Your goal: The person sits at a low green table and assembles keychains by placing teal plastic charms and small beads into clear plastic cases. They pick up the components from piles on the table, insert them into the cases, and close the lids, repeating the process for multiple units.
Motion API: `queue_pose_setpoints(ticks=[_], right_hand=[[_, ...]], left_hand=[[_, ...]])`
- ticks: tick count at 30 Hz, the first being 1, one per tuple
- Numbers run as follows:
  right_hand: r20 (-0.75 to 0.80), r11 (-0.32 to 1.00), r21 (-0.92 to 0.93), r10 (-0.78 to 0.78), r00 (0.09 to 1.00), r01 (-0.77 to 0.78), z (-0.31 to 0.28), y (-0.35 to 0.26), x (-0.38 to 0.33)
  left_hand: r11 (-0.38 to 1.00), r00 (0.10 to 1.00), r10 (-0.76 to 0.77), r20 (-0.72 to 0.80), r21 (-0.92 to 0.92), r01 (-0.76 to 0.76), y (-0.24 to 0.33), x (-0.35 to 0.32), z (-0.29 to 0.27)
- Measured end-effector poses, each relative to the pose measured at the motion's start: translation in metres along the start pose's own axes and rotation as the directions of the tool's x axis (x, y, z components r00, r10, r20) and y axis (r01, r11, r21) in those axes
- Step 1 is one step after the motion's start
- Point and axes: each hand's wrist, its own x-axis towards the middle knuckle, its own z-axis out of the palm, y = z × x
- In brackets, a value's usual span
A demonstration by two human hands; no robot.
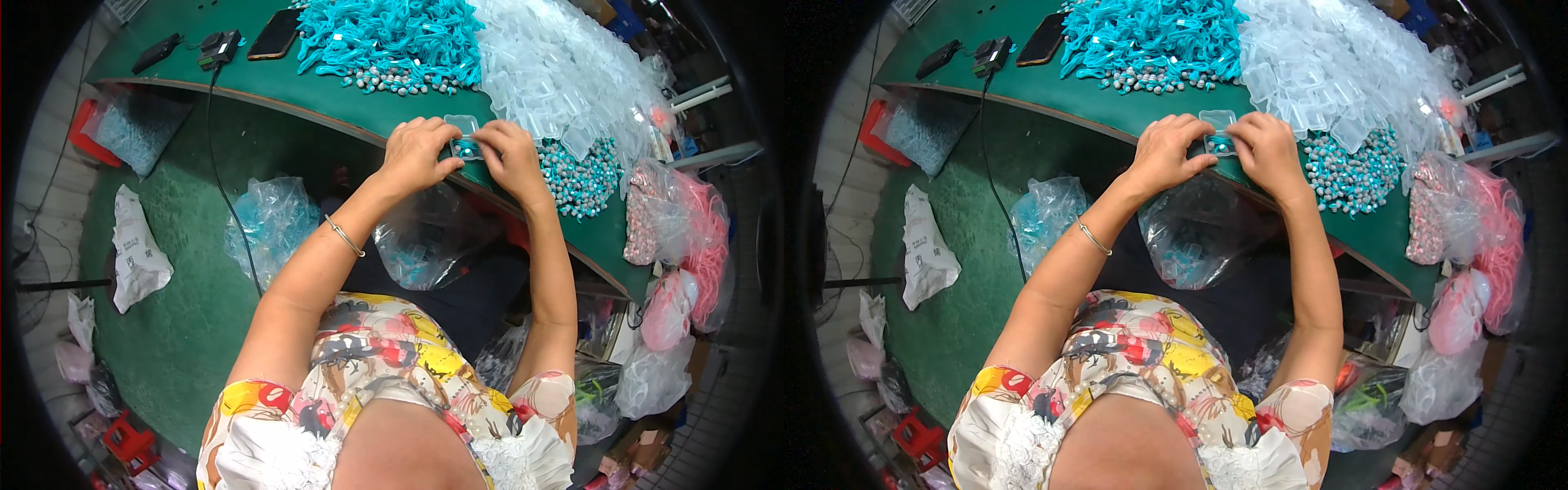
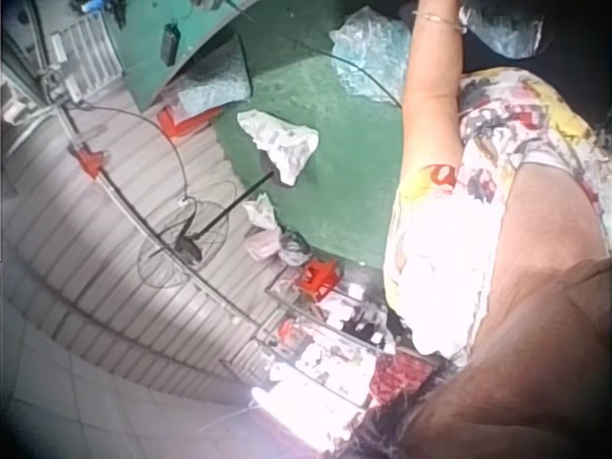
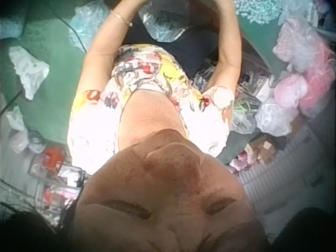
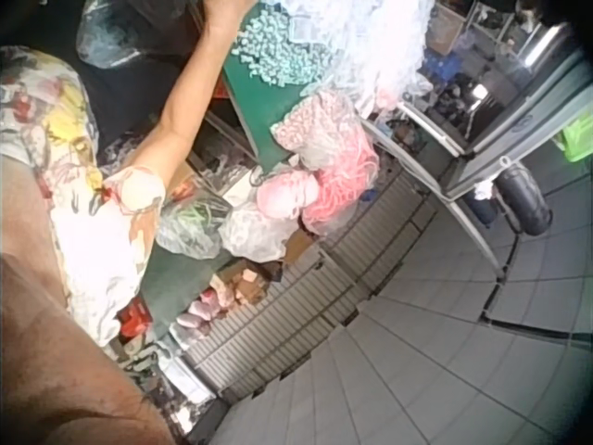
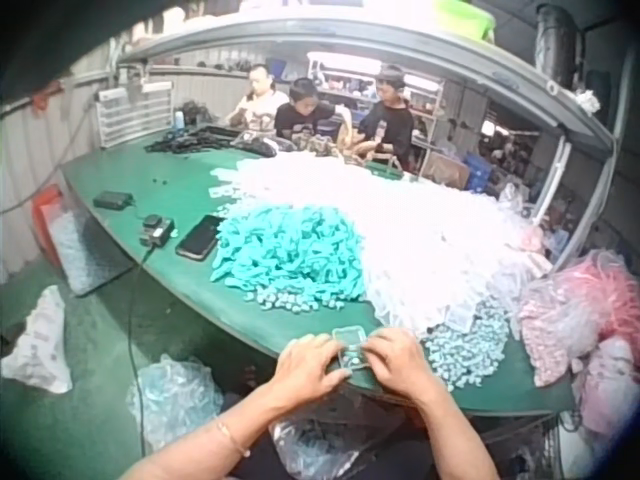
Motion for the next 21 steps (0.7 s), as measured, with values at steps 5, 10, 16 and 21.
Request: queue_pose_setpoints(ticks=[5, 10, 16, 21], right_hand=[[-0.004, 0.992, -0.080, 0.099, 0.995, -0.099, 0.016, 0.009, 0.020], [0.095, 0.975, 0.003, 0.219, 0.971, -0.220, 0.017, 0.013, 0.022], [0.035, 0.971, 0.150, 0.182, 0.983, -0.185, -0.002, 0.011, -0.003], [0.030, 0.950, 0.300, 0.083, 0.996, -0.089, -0.012, -0.023, -0.027]], left_hand=[[1.000, 0.999, -0.015, 0.039, -0.002, 0.015, 0.002, 0.002, -0.003], [1.000, 0.999, 0.004, 0.054, -0.020, -0.003, -0.002, 0.001, -0.004], [0.999, 0.993, 0.043, 0.112, -0.003, -0.043, 0.004, 0.001, -0.012], [0.985, 0.978, 0.165, 0.129, 0.021, -0.169, 0.000, -0.001, -0.012]])
